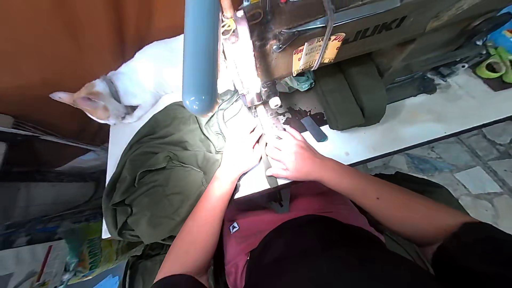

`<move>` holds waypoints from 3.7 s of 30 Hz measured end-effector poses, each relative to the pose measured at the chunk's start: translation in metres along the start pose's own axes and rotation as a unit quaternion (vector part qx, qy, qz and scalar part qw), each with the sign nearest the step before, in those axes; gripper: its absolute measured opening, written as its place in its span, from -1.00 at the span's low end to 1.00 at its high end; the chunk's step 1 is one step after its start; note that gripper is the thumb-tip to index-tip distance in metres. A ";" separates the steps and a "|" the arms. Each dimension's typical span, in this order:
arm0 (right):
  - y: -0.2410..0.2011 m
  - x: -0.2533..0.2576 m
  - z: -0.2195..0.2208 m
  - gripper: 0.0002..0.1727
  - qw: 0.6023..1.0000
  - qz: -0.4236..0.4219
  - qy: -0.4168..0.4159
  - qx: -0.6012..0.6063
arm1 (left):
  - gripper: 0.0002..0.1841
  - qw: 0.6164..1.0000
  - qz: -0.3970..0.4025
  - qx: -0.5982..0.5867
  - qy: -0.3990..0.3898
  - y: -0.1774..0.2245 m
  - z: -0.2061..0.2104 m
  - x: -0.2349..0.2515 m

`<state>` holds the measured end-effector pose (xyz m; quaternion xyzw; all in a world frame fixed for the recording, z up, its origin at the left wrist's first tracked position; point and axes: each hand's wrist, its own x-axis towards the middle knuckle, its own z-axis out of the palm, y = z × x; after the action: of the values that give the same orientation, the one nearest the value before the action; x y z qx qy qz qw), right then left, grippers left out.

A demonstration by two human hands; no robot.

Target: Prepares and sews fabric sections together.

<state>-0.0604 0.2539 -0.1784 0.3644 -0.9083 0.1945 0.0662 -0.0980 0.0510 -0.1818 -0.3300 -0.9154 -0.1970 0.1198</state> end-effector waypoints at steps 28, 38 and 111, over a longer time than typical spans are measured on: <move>0.003 0.051 -0.001 -0.63 0.991 0.005 0.011 0.131 | -0.69 0.973 -0.070 -0.029 -0.218 0.024 -0.098 0.005; -0.005 0.039 -0.009 -0.74 0.986 -0.003 0.071 0.153 | -0.75 0.937 -0.071 0.123 -0.320 0.056 -0.165 0.007; -0.047 -0.062 0.024 -0.80 0.994 0.000 0.104 0.036 | -0.73 0.997 -0.049 -0.051 -0.038 0.042 -0.044 -0.016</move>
<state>0.0174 0.2524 -0.2021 0.3440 -0.8889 0.2644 0.1472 -0.0549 0.0525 -0.1363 -0.2981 -0.9229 -0.2368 0.0583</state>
